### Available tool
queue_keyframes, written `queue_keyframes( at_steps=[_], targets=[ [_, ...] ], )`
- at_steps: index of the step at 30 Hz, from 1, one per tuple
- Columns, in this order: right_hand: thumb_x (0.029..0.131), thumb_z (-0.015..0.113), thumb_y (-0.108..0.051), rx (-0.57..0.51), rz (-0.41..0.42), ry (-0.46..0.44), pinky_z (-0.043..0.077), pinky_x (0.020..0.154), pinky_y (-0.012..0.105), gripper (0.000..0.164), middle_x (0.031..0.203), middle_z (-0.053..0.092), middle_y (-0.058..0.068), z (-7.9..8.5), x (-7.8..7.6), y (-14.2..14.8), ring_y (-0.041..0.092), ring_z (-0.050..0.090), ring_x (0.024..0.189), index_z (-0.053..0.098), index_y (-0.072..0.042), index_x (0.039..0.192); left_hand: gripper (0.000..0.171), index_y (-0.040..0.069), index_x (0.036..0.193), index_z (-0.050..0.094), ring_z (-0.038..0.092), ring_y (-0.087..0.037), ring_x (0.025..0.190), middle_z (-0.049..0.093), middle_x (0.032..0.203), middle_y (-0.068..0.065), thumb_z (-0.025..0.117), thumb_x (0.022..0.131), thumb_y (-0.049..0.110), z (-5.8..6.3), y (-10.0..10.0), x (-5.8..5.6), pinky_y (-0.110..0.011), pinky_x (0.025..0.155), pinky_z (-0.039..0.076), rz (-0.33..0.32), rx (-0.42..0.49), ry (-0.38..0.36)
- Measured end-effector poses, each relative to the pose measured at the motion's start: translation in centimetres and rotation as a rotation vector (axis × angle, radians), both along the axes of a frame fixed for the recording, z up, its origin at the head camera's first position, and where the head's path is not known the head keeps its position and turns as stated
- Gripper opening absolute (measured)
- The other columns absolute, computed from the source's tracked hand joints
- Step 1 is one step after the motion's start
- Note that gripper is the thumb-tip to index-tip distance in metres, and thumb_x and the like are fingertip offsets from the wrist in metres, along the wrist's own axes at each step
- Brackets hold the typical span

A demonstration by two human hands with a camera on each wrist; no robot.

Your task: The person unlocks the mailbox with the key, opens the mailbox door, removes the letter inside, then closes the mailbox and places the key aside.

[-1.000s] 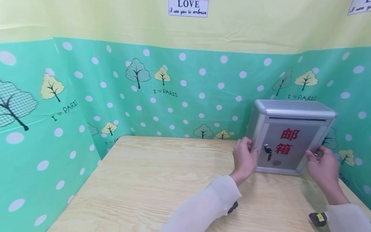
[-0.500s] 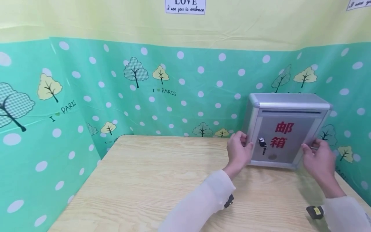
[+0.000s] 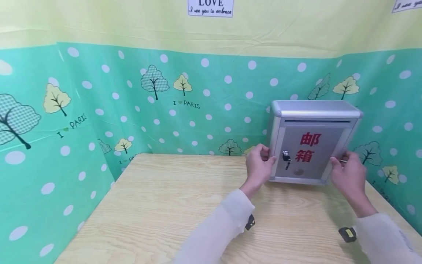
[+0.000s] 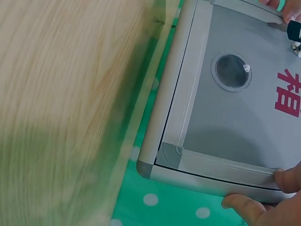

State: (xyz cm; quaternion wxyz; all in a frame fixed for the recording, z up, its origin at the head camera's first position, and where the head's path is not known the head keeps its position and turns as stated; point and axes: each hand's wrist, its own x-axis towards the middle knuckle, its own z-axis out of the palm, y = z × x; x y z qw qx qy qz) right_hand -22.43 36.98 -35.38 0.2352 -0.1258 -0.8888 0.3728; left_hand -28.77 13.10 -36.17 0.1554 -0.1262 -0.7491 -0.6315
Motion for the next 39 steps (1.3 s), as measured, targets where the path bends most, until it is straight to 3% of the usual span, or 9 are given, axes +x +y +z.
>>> queue_keyframes(
  at_steps=[13,21,39],
  targets=[
    [0.111,0.042,-0.023,-0.057,0.015,0.032,0.051,0.096,0.067,0.058,0.144,0.040,0.043,0.2,-1.1,-3.8,0.058,0.047,0.127,0.022,0.012,0.152,0.024,0.008,0.101,0.068,0.067,-0.008,0.078,0.066,0.095,0.001,0.083,0.084,0.003,0.5,-4.3,-1.2,-0.019,0.068,0.060,-0.045,-0.011,0.014],
    [0.109,0.046,-0.018,-0.071,0.017,0.123,0.051,0.097,0.063,0.050,0.137,0.049,0.040,0.2,-1.7,-6.6,0.053,0.053,0.122,0.033,0.013,0.145,0.023,0.009,0.102,0.068,0.068,-0.012,0.080,0.068,0.097,-0.001,0.082,0.085,0.004,0.6,-7.1,-2.1,-0.022,0.069,0.061,-0.062,-0.012,0.024],
    [0.107,0.051,-0.012,-0.112,0.100,0.188,0.055,0.093,0.059,0.046,0.131,0.052,0.039,-0.4,-3.4,-13.3,0.051,0.057,0.113,0.037,0.015,0.141,0.022,0.006,0.105,0.067,0.071,-0.019,0.084,0.068,0.101,-0.007,0.080,0.088,0.005,0.7,-15.0,-3.5,-0.029,0.070,0.063,-0.088,-0.063,0.050]
  ],
)
